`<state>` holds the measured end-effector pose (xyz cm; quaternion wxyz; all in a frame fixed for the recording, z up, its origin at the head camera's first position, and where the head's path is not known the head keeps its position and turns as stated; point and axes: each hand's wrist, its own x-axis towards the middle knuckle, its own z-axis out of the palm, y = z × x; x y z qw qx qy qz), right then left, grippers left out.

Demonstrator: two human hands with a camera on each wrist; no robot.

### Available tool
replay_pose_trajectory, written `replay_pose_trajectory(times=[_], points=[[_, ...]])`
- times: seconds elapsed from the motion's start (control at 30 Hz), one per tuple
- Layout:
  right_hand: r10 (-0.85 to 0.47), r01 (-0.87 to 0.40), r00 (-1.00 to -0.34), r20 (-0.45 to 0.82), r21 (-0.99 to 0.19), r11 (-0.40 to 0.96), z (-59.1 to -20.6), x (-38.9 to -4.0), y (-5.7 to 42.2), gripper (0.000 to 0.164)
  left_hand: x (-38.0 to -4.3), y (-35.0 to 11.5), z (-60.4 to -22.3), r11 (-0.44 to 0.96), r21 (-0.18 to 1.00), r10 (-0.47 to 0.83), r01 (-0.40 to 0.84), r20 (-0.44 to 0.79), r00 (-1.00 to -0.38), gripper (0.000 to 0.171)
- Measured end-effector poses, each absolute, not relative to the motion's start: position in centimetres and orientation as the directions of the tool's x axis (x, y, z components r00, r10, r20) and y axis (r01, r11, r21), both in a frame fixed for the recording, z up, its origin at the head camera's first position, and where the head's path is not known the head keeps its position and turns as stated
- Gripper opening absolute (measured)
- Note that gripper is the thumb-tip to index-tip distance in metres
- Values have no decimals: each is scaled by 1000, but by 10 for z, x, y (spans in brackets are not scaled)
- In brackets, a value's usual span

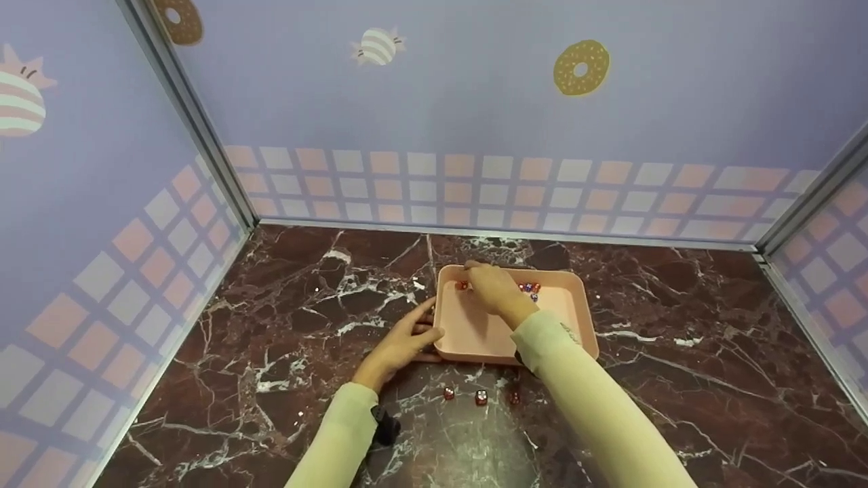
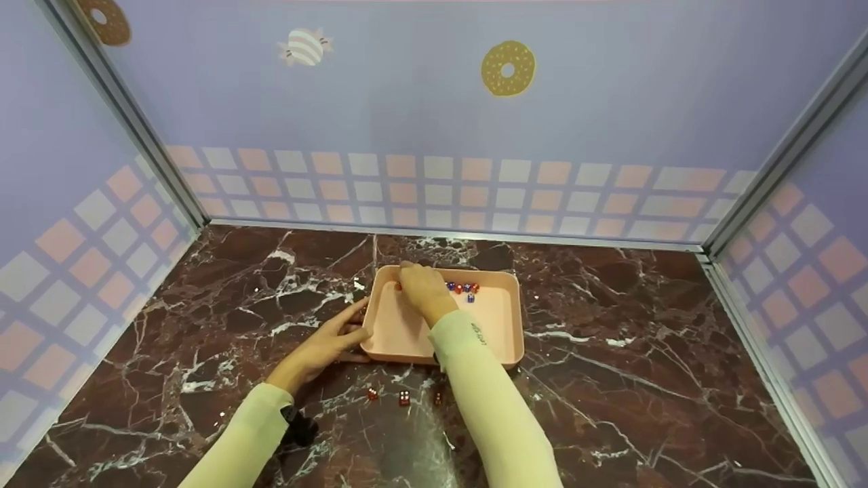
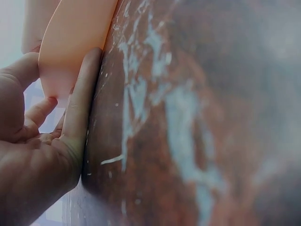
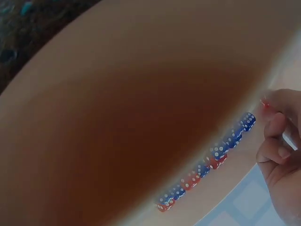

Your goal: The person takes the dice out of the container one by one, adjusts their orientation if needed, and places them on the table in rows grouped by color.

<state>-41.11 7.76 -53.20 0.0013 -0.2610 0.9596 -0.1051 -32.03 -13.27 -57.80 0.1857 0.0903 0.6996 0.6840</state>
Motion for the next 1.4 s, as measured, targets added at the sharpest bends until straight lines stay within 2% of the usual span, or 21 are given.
replay_pose_trajectory(times=[0.13,0.47,0.83,1.17,1.4], points=[[-486,-482,-873,39,-219,848,-532,-410,85,8,-322,-129,-577,48,991,386,-125,-134,-913,71],[-529,-509,-848,-13,-254,822,-529,-399,92,19,-318,-131,-576,76,989,380,-130,-150,-913,70],[-614,-598,-788,48,-299,744,-530,-376,118,24,-320,-133,-577,68,988,365,-139,-154,-918,72],[-634,-629,-769,83,-277,727,-535,-355,151,24,-321,-135,-577,74,987,358,-139,-157,-920,71],[-591,-597,-801,97,-208,775,-534,-346,171,20,-322,-133,-578,74,986,367,-150,-167,-915,71]])
